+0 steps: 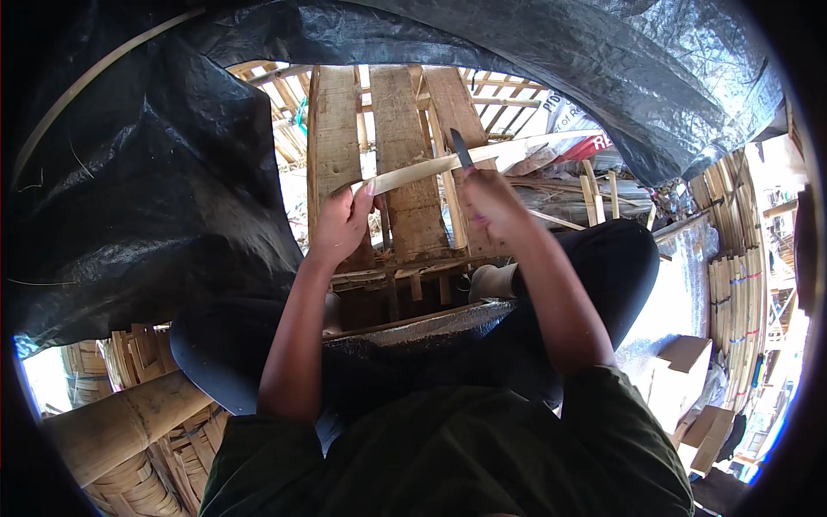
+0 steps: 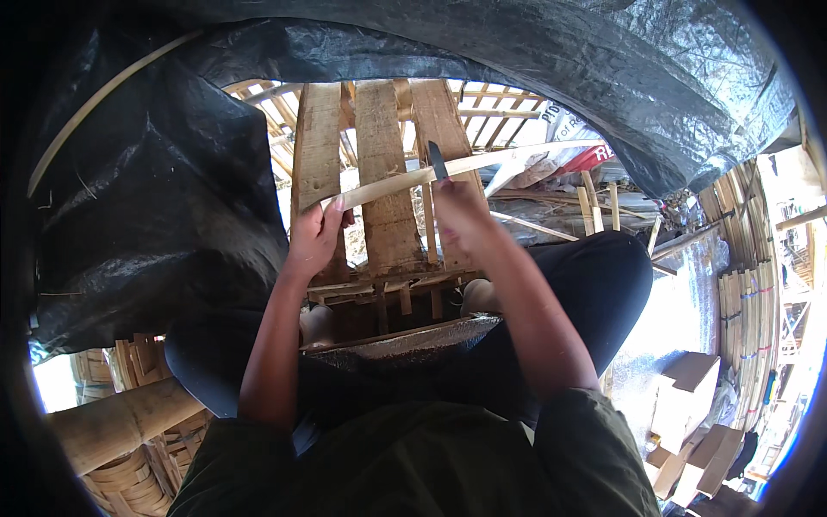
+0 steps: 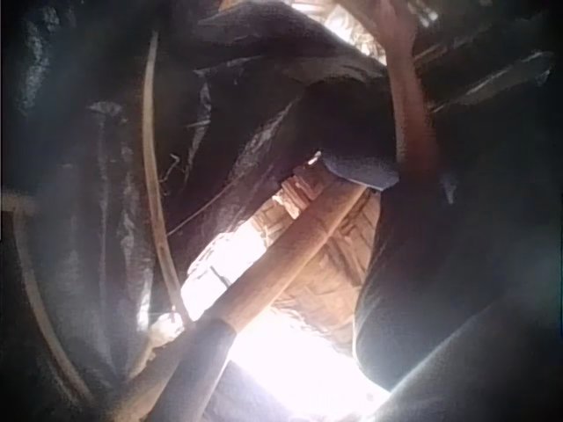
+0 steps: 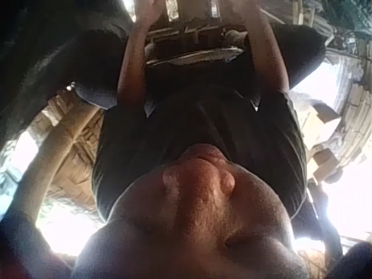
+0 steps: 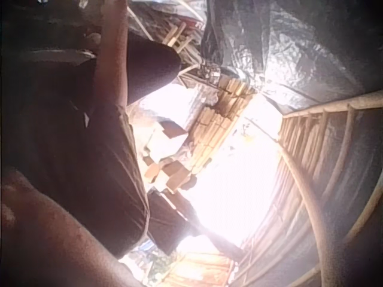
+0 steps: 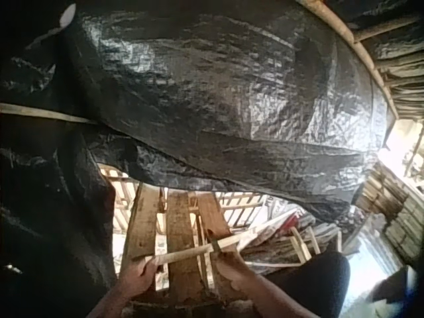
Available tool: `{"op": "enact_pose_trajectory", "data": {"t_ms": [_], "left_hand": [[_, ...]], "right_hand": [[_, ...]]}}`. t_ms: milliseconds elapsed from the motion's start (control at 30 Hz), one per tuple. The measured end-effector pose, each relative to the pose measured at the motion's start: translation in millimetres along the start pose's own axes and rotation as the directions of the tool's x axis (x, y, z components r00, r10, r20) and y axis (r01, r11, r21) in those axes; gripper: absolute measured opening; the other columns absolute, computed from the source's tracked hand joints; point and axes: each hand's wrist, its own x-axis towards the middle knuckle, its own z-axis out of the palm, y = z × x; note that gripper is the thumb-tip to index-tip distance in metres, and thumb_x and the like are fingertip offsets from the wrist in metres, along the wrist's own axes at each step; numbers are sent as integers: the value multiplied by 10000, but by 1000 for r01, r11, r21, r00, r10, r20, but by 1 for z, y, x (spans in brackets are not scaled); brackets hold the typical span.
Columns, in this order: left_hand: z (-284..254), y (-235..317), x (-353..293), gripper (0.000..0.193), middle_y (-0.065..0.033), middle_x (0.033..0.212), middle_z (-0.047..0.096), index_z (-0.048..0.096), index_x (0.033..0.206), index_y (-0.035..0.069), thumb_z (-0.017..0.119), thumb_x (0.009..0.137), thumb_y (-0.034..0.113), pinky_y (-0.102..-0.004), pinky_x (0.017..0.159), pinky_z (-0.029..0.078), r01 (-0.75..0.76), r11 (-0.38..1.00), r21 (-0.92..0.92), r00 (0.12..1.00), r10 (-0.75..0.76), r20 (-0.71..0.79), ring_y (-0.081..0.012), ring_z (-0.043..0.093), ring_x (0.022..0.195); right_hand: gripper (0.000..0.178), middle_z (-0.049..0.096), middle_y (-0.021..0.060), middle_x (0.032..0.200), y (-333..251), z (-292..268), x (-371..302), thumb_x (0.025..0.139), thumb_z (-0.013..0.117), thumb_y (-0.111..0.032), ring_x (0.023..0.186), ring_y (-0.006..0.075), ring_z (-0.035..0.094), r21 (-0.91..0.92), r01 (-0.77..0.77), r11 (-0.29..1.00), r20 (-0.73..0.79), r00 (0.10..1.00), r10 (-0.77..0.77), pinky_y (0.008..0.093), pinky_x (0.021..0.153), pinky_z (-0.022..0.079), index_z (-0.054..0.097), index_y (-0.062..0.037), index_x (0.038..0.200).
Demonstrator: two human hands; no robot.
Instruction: The person scrapes and shaves along the length of a bamboo strip using a small knife.
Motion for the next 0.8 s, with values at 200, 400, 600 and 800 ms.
{"op": "enact_pose_trajectory", "data": {"t_ms": [200, 400, 600, 800], "left_hand": [[-2, 9, -1, 365, -39, 766, 608, 620, 896, 2, 450, 1077, 270, -291, 711, 479, 27, 994, 103, 998, -33, 54, -108, 556, 724], [5, 0, 1, 383, -50, 618, 474, 620, 863, 11, 466, 1063, 300, -333, 576, 400, -17, 999, 32, 1000, 17, 1, -140, 447, 575], [4, 4, -4, 369, -56, 622, 486, 618, 864, 10, 480, 1055, 294, -328, 570, 403, -55, 998, -9, 995, 54, -86, -133, 459, 573], [2, 9, -2, 334, -32, 720, 566, 624, 891, 8, 464, 1064, 244, -296, 652, 447, 39, 999, 14, 999, -40, 26, -100, 516, 677]], "right_hand": [[281, 432, 19, 586, -16, -3, -18, 1046, 405, -241, 455, 128, 429, 6, 64, 998, -382, 923, -56, 309, 378, 363, 460, -63, 837], [283, 369, -43, 595, -15, -54, 7, 1059, 417, -310, 439, 102, 324, 379, -59, 923, 100, 995, 22, 283, 387, 237, 453, -108, 864], [223, 373, -69, 631, -8, 11, -26, 1056, 441, -256, 456, 50, 316, 41, -37, 998, -44, 998, 39, 257, 387, 206, 478, -138, 870], [183, 369, -69, 621, -8, -26, -1, 1020, 429, -222, 470, 68, 315, 157, -44, 987, -283, 955, 88, 265, 402, 203, 470, -159, 854]]}}
